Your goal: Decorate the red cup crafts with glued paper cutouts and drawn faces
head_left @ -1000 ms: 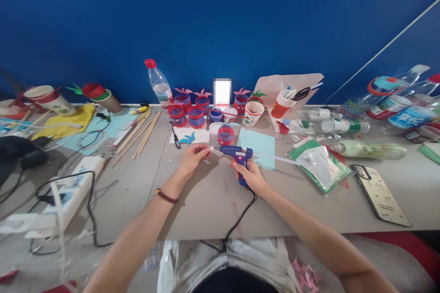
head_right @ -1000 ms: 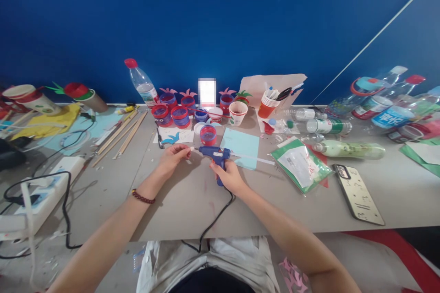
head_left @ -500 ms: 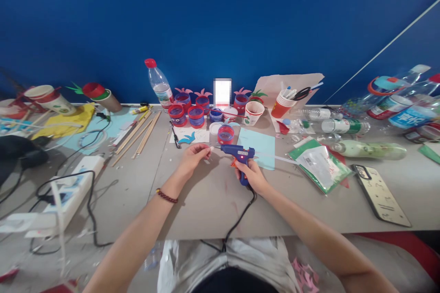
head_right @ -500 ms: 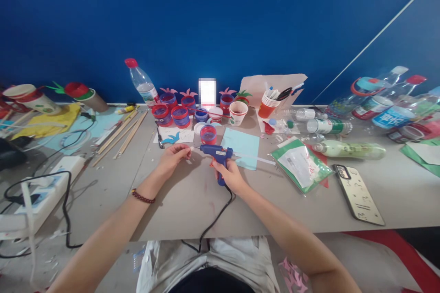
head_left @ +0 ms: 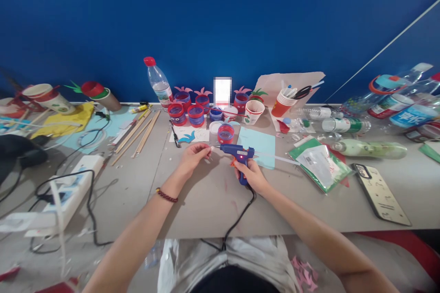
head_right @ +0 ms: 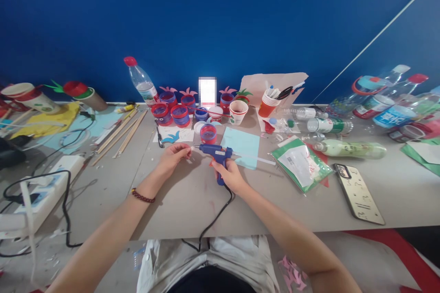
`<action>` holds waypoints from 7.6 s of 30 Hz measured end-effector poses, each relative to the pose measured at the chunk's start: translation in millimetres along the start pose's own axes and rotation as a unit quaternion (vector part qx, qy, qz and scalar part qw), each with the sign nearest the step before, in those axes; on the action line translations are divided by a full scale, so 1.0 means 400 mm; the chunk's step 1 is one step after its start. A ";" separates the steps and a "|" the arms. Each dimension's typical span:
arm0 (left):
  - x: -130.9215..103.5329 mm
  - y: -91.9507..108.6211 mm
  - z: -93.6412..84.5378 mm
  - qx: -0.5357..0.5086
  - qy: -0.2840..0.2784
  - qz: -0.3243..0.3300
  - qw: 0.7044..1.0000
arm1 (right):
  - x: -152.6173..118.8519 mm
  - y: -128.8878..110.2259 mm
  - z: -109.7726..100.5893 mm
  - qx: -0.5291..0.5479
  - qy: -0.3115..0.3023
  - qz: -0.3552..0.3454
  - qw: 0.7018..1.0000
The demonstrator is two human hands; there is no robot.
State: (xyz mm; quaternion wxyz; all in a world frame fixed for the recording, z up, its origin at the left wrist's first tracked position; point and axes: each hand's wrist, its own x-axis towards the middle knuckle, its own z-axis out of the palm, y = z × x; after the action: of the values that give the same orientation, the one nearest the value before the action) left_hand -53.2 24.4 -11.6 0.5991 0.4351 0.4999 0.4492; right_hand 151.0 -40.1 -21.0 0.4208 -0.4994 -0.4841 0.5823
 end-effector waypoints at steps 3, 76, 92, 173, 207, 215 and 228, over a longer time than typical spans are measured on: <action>0.000 -0.001 -0.001 0.002 0.001 0.005 1.000 | -0.001 -0.002 0.003 -0.003 0.002 0.001 1.000; -0.001 -0.006 0.006 -0.043 0.059 0.029 0.997 | -0.070 -0.194 -0.017 -0.675 -0.047 -0.016 0.736; -0.010 -0.009 -0.001 0.130 0.098 0.210 0.964 | 0.187 -0.242 -0.054 -0.590 -0.077 -0.188 0.781; -0.026 0.003 -0.010 0.180 0.063 0.278 0.942 | 0.125 -0.221 0.037 -0.226 -0.085 -0.196 0.950; -0.025 -0.010 0.000 0.141 0.075 0.268 0.950 | 0.121 -0.217 0.035 -0.238 -0.097 -0.192 0.947; -0.026 -0.005 0.002 0.138 0.071 0.270 0.950 | 0.125 -0.212 0.034 -0.236 -0.099 -0.187 0.948; -0.025 -0.008 0.002 0.135 0.068 0.262 0.953 | 0.125 -0.211 0.034 -0.239 -0.099 -0.192 0.947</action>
State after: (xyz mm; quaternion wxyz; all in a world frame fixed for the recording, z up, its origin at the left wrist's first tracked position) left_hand -53.1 13.8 -12.6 0.3601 0.5962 0.4638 0.5475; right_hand 130.8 21.5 53.7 0.3425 -0.4226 -0.7353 0.4044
